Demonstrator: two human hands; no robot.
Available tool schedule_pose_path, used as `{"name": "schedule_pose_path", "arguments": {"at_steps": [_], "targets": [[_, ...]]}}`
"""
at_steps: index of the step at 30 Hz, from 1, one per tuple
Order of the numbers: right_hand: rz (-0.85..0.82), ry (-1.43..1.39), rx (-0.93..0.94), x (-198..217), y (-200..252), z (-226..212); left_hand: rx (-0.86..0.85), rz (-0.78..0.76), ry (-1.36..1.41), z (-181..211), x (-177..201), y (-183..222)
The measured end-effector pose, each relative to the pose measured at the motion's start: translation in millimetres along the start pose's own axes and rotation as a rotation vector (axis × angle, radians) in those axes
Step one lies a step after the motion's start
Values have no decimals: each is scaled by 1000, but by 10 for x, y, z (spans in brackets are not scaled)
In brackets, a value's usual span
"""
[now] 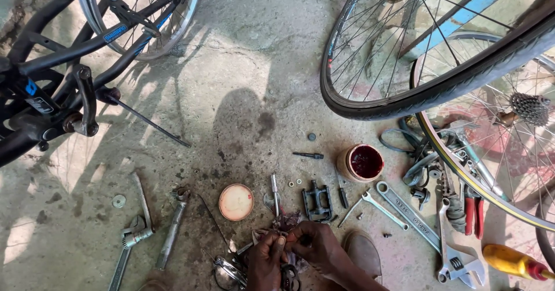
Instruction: The person holds a bicycle pedal in one hand and scoops grease from an open tin with their fingers, working the grease into the pedal body. They set the pedal on the ground among tools, pick up a screwdriver, and continue working on the pedal before reaching toward the bicycle.
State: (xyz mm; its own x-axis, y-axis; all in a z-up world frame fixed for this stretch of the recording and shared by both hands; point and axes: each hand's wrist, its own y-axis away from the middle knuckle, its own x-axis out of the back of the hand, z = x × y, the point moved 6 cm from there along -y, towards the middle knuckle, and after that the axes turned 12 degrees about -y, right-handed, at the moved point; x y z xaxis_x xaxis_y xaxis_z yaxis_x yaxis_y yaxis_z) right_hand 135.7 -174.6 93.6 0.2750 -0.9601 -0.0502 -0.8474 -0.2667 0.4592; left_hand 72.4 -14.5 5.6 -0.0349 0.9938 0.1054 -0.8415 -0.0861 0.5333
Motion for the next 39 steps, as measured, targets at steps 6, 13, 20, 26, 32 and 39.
{"name": "schedule_pose_path", "arguments": {"at_steps": [6,13,20,26,32,39], "targets": [[-29,-115,-102,2,2,242,43,-36,-42,-180,5,-19],[-118,-207,-93,-39,8,234,280,-110,409,-462,24,-73],[-385,-157,-102,-289,119,121,159,-252,606,-664,-44,-164],[-476,-90,-70,-280,103,585,256,-237,542,-695,-20,-151],[-511,-71,-150,-340,167,588,299,-187,507,-1114,119,-235],[-157,19,31,-320,143,320,388,22,786,-1153,-55,-244]]}}
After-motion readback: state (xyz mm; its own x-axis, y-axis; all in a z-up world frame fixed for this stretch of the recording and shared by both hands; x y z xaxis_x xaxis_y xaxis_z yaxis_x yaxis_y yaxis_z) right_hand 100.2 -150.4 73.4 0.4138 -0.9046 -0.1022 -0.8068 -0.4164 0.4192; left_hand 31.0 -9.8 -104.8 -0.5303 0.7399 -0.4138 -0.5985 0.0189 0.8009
